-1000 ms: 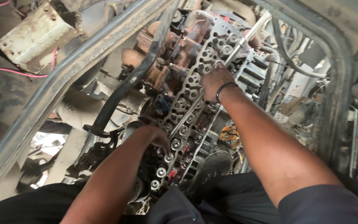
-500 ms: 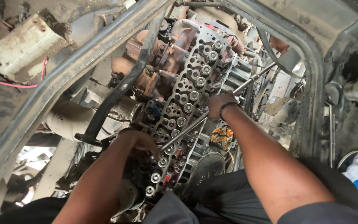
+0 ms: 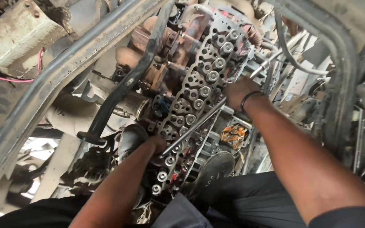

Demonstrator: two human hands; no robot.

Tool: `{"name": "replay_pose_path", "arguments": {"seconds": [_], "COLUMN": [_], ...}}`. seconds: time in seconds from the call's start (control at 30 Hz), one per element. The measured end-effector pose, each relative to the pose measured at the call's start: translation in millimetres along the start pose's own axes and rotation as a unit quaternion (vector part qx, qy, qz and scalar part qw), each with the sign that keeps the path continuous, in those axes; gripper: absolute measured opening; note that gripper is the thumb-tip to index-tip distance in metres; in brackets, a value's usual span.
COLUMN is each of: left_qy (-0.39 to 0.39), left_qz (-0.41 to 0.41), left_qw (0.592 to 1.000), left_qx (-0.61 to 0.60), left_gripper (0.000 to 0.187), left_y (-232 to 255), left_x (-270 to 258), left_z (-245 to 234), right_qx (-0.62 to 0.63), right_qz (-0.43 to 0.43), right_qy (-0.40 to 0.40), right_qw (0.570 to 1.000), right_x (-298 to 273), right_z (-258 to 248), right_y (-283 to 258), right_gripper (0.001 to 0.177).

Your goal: The person uses a long metal bar and a socket wrench to tighten bolts on an engine block inside a vehicle's engine compartment.

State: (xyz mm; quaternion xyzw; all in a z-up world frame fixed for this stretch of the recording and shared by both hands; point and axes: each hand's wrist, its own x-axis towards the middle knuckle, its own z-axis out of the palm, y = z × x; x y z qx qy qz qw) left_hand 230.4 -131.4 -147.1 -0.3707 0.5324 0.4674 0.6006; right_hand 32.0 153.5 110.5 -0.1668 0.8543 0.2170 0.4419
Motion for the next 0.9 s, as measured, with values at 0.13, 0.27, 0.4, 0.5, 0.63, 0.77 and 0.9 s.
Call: {"name": "replay_pose_path", "arguments": {"seconds": [0.13, 0.27, 0.4, 0.5, 0.63, 0.77, 0.9], "left_qy": [0.013, -0.001, -0.022, -0.033, -0.036, -0.066, -0.024], "left_qz": [-0.005, -0.019, -0.028, -0.035, -0.037, 0.02, -0.024], "left_qw": [1.0, 0.999, 0.998, 0.996, 0.991, 0.991, 0.984], "left_qx": [-0.01, -0.029, -0.053, -0.079, -0.127, -0.117, -0.175], "left_gripper": [0.022, 0.021, 0.021, 0.022, 0.025, 0.016, 0.025], "left_y": [1, -7, -20, -43, -68, -66, -56], "left_x": [8, 25, 50, 72, 80, 58, 29], "left_z": [-7, -14, -28, -30, -36, -33, -22], "right_qx": [-0.001, -0.009, 0.007, -0.076, -0.083, -0.07, -0.059], "right_qz": [-0.031, -0.053, -0.067, -0.107, -0.121, -0.149, -0.168], "right_qy": [0.169, 0.164, 0.165, 0.204, 0.217, 0.251, 0.319], "right_qw": [0.985, 0.985, 0.984, 0.97, 0.965, 0.954, 0.931], "right_x": [5, 9, 12, 20, 32, 50, 72], "right_z": [1, -21, -58, -82, -108, -130, -133], "right_y": [7, 11, -6, -24, -50, -71, -87], "right_gripper": [0.025, 0.022, 0.009, 0.01, 0.006, 0.008, 0.009]}}
